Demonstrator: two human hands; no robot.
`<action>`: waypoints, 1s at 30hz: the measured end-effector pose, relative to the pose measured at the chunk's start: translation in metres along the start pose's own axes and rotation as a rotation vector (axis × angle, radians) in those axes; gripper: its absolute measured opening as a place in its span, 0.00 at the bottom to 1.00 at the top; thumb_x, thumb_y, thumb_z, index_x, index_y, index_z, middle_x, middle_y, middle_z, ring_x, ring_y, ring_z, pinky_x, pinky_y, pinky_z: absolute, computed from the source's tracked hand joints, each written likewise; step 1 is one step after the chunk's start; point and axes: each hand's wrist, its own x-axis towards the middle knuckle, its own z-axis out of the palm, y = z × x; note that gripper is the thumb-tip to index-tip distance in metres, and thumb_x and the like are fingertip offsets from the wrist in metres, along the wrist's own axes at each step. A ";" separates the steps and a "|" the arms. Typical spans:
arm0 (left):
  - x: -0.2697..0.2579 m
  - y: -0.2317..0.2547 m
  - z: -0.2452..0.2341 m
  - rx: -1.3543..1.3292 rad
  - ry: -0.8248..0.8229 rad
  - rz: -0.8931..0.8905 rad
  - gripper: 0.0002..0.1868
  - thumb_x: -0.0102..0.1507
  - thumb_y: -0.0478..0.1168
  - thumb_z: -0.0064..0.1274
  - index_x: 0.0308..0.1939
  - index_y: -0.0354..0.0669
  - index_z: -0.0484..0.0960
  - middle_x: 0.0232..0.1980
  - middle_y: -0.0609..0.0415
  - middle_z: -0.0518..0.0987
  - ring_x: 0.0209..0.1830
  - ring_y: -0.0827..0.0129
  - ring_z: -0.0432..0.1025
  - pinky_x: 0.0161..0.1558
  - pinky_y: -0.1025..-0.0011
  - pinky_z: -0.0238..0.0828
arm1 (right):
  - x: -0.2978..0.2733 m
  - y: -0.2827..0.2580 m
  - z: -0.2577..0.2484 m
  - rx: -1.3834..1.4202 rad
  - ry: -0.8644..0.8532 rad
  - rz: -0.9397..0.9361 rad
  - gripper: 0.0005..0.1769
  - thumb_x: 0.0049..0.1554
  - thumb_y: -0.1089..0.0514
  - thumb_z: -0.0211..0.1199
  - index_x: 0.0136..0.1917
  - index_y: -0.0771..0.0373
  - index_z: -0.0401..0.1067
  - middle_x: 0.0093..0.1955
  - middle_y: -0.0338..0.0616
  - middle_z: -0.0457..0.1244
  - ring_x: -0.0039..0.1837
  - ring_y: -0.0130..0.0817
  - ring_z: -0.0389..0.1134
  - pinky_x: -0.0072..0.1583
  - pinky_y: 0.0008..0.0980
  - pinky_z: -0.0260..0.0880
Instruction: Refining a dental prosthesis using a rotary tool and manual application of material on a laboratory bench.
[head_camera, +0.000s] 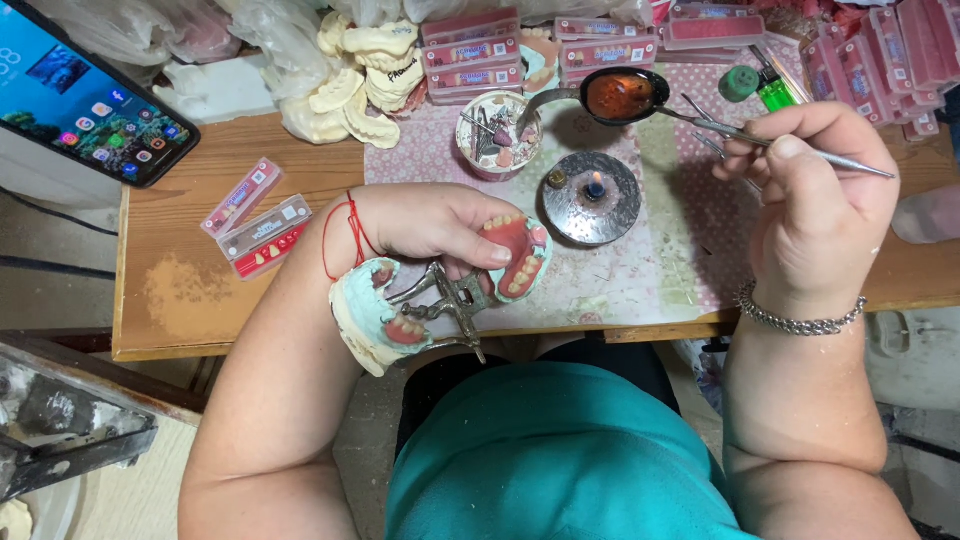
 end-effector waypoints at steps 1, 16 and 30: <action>0.000 0.000 0.000 0.001 -0.001 0.000 0.11 0.68 0.51 0.52 0.46 0.50 0.77 0.44 0.63 0.79 0.38 0.82 0.68 0.35 0.80 0.66 | 0.000 0.000 -0.002 0.000 0.001 -0.001 0.09 0.65 0.60 0.56 0.55 0.66 0.72 0.45 0.49 0.67 0.45 0.32 0.71 0.52 0.26 0.80; -0.045 0.053 0.037 0.546 0.389 0.315 0.16 0.72 0.53 0.46 0.48 0.45 0.75 0.42 0.64 0.78 0.40 0.77 0.69 0.45 0.75 0.65 | -0.026 0.025 -0.050 -0.469 -0.286 -0.048 0.07 0.64 0.71 0.66 0.55 0.66 0.77 0.57 0.49 0.68 0.59 0.34 0.68 0.66 0.30 0.70; -0.178 0.010 0.120 0.663 1.669 0.564 0.16 0.78 0.43 0.52 0.60 0.32 0.73 0.51 0.49 0.76 0.50 0.66 0.69 0.56 0.70 0.66 | -0.063 0.015 -0.013 -0.717 -0.350 -0.505 0.05 0.72 0.78 0.73 0.54 0.78 0.79 0.54 0.62 0.69 0.57 0.50 0.69 0.63 0.45 0.69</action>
